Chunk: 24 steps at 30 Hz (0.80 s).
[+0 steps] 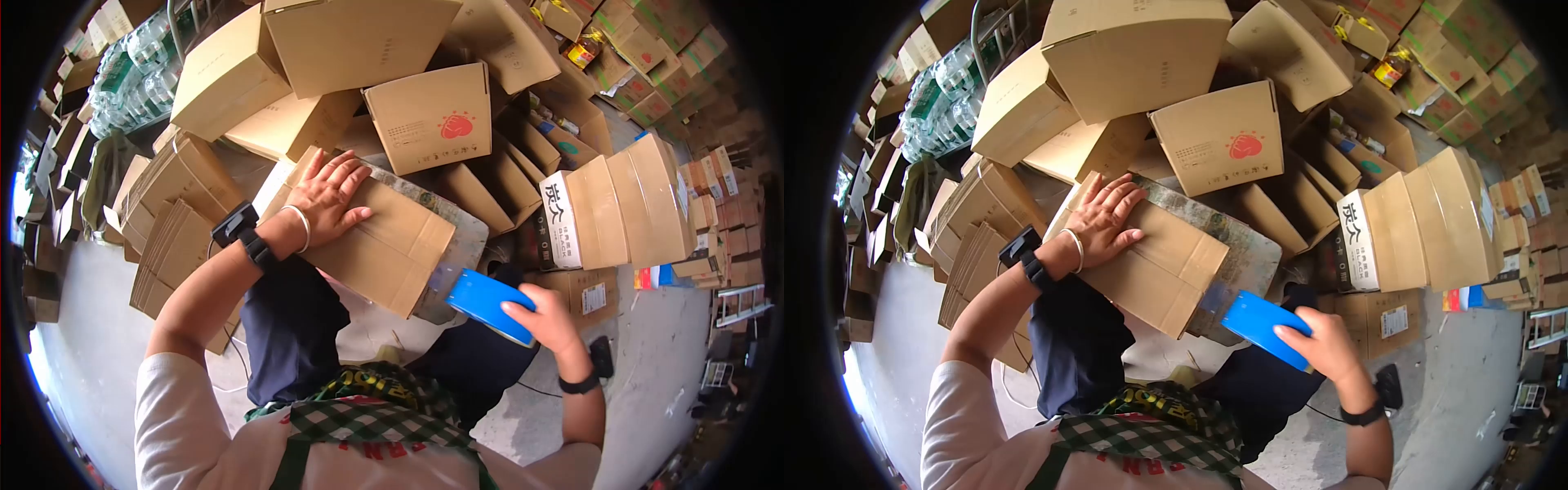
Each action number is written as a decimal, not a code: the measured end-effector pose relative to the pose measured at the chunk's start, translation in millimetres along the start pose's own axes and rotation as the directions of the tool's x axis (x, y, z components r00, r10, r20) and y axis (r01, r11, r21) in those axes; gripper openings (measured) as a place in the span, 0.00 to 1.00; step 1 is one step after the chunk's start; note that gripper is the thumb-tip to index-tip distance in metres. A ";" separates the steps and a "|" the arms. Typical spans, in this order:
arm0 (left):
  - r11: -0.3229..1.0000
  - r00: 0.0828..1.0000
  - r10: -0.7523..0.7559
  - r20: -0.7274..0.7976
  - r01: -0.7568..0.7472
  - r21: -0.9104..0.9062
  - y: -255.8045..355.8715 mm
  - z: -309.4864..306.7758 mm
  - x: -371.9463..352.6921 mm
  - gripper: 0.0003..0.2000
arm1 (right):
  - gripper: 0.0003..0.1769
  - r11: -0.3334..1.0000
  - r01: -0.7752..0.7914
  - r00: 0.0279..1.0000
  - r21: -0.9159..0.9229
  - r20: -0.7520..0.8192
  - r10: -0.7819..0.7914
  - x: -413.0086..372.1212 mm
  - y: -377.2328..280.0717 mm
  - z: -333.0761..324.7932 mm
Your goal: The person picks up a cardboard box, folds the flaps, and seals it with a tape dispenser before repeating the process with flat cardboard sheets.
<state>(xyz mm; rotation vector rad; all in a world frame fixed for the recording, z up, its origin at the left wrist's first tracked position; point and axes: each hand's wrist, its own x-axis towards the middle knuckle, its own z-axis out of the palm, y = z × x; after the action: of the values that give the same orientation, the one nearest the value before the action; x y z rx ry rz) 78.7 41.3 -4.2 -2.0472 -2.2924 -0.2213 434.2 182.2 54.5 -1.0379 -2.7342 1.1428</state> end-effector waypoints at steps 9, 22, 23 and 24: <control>0.990 0.990 -0.128 0.063 0.123 0.073 64.8 0.8 -3.3 0.52 | 0.20 0.973 -0.083 0.958 0.213 0.287 0.018 82.3 -1.2 8.3; 0.987 0.988 -0.153 -0.001 0.153 0.055 64.5 5.6 -3.6 0.49 | 0.47 0.935 -0.119 0.963 -0.334 -0.269 0.026 63.0 -26.4 176.5; 0.988 0.990 -0.142 -0.008 0.142 0.057 63.1 7.8 -2.5 0.49 | 0.47 0.935 -0.126 0.959 -0.333 -0.282 0.028 68.1 -15.3 189.1; 0.990 0.990 -0.138 -0.009 0.138 0.015 60.4 12.1 -2.8 0.47 | 0.46 0.932 -0.152 0.984 -0.329 -0.140 0.111 72.4 -8.8 197.8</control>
<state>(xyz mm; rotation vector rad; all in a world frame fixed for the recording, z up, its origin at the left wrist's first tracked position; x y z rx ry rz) 139.6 46.8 -12.5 -1.8786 -2.4245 -0.2170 324.6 94.1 -102.6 -1.2939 -2.8625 0.6006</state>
